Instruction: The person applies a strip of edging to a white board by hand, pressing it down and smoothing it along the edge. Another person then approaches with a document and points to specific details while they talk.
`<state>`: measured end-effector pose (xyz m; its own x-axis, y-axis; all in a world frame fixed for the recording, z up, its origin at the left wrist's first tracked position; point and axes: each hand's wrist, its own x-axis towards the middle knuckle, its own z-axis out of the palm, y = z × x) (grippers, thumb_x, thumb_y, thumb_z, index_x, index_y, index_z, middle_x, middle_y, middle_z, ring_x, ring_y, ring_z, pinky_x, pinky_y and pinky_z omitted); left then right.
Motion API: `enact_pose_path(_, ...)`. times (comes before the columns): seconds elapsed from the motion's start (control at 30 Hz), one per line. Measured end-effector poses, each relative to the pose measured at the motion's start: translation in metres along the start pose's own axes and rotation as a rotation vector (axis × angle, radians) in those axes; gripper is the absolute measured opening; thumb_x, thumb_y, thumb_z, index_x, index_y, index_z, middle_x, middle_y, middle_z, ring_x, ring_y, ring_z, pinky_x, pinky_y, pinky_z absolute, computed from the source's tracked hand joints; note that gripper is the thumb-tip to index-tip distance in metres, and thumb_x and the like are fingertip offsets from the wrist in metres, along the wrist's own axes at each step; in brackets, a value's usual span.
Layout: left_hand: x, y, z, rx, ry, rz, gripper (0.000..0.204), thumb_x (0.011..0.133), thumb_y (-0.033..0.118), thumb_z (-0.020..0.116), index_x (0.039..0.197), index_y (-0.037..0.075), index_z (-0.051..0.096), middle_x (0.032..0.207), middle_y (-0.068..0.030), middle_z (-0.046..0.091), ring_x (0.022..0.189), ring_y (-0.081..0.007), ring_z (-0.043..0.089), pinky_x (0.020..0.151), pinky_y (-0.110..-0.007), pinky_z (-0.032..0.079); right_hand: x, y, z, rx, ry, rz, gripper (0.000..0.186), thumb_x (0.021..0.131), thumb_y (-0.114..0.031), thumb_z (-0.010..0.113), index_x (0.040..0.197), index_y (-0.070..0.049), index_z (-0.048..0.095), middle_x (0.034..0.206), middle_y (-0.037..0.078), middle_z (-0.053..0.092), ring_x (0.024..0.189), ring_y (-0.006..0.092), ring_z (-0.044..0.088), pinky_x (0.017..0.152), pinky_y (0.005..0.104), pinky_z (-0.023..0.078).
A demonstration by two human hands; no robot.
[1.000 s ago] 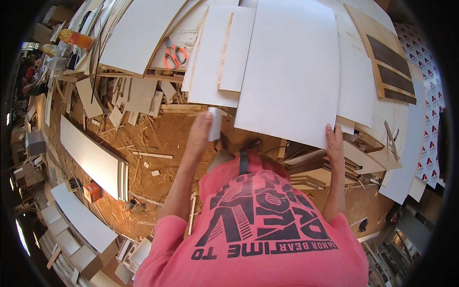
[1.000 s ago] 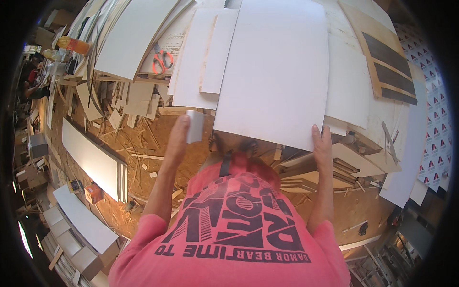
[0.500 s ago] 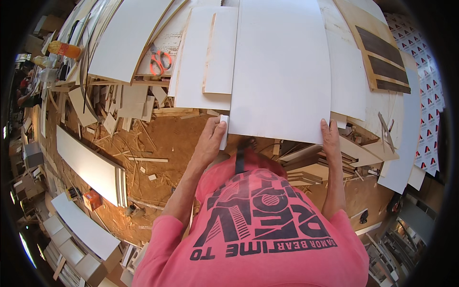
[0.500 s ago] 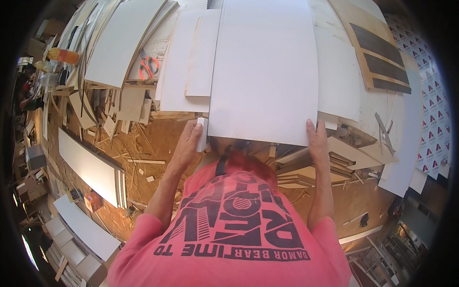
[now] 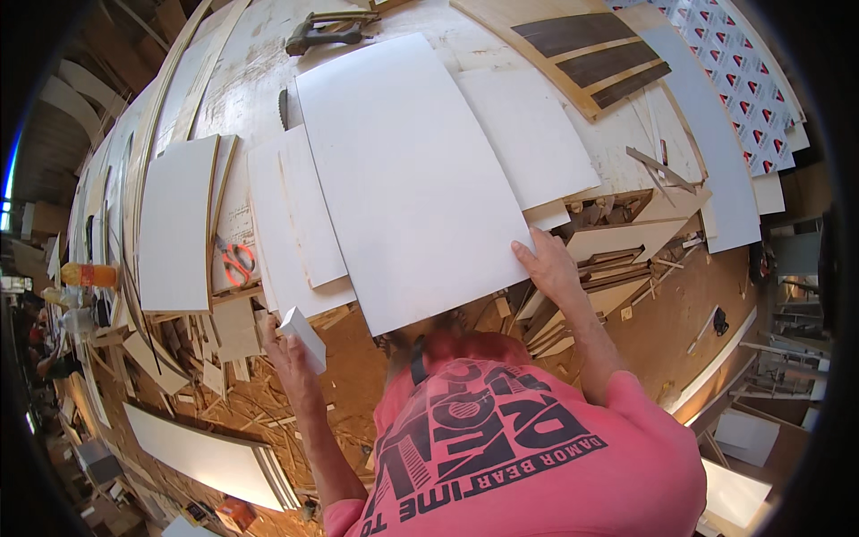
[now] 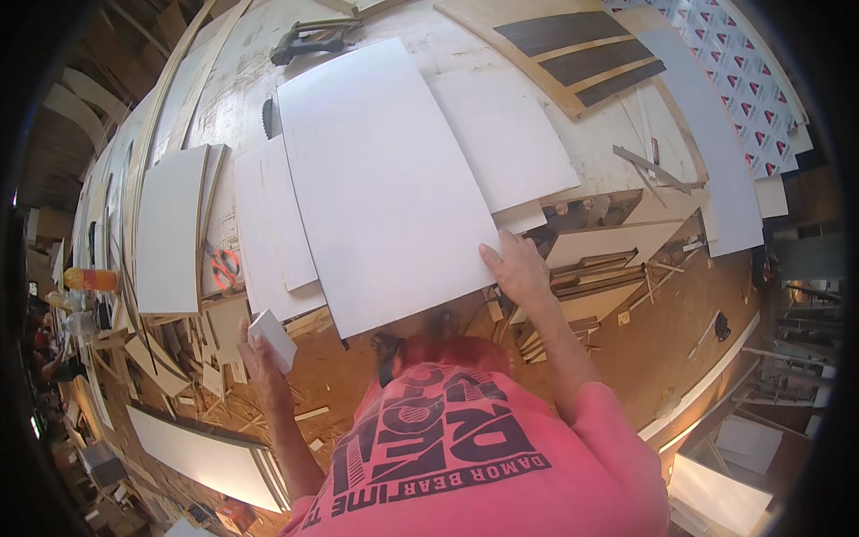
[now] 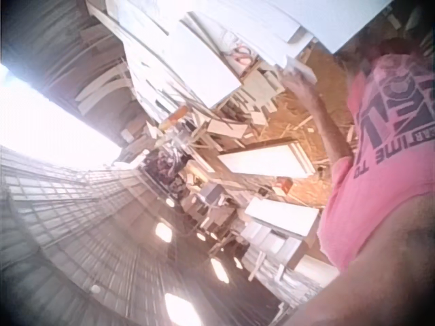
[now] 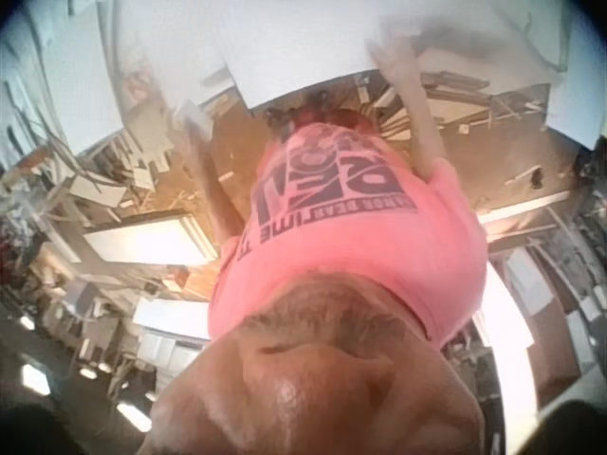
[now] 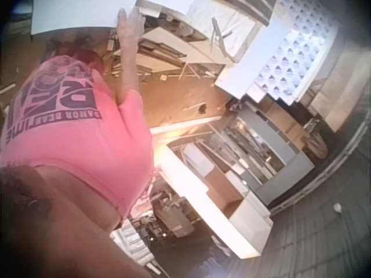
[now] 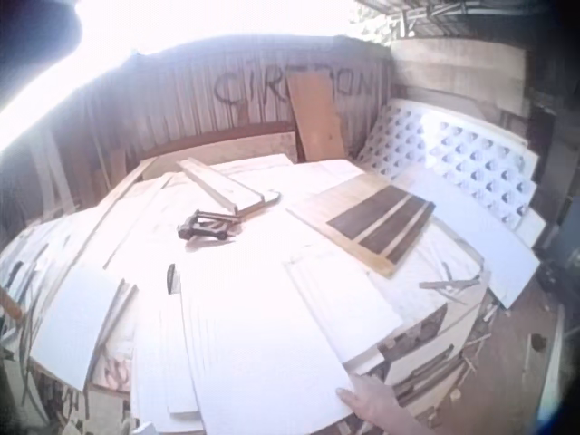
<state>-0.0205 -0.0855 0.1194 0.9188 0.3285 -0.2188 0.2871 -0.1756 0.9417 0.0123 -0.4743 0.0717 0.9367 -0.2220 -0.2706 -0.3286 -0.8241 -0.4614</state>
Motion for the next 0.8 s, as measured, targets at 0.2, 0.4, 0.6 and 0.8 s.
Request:
enact_pose_path(0.2, -0.012, 0.053, 0.071, -0.191, -0.395, 0.09, 0.085, 0.085, 0.044, 0.06, 0.148, 0.012, 0.014, 0.138, -0.0225, 0.037, 0.125, -0.0292, 0.041, 0.103, -0.042, 0.034, -0.015, -0.005, 0.021, 0.277, 0.155, 0.069, 0.063, 0.09, -0.045, 0.053, 0.127, 0.005, 0.046, 0.116, 0.022, 0.056, 0.112, 0.0388, 0.051, 0.095, 0.046, 0.041)
enact_pose_path(0.4, -0.025, 0.075, 0.123, -0.251, -0.688, 0.023, 0.083, 0.084, 0.034, 0.06, 0.149, 0.012, 0.012, 0.137, -0.0231, 0.039, 0.126, -0.0302, 0.041, 0.102, -0.043, 0.035, -0.008, 0.021, 0.022, 1.051, 0.073, 0.274, 0.077, 0.086, -0.036, 0.064, 0.141, 0.003, 0.026, 0.115, 0.024, 0.057, 0.102, 0.0316, 0.06, 0.09, 0.0408, 0.045)
enact_pose_path(0.6, -0.022, 0.077, 0.143, -0.308, -0.734, -0.123, 0.083, 0.085, 0.03, 0.058, 0.149, 0.013, 0.008, 0.137, -0.0228, 0.037, 0.127, -0.0306, 0.04, 0.103, -0.044, 0.035, -0.028, 0.004, -0.018, 0.612, 0.257, 0.017, 0.075, 0.089, -0.035, 0.063, 0.145, -0.005, 0.024, 0.129, 0.017, 0.05, 0.107, 0.0226, 0.056, 0.092, 0.0349, 0.044)
enact_pose_path(0.8, -0.032, 0.087, 0.191, -0.372, -0.792, -0.107, 0.083, 0.088, 0.025, 0.06, 0.148, 0.009, 0.005, 0.14, -0.0222, 0.03, 0.13, -0.0308, 0.035, 0.106, -0.045, 0.032, -0.063, -0.06, -0.063, 0.728, -0.141, -0.341, 0.071, 0.086, -0.034, 0.064, 0.143, -0.006, 0.031, 0.134, 0.018, 0.045, 0.115, 0.0291, 0.053, 0.095, 0.0384, 0.044)
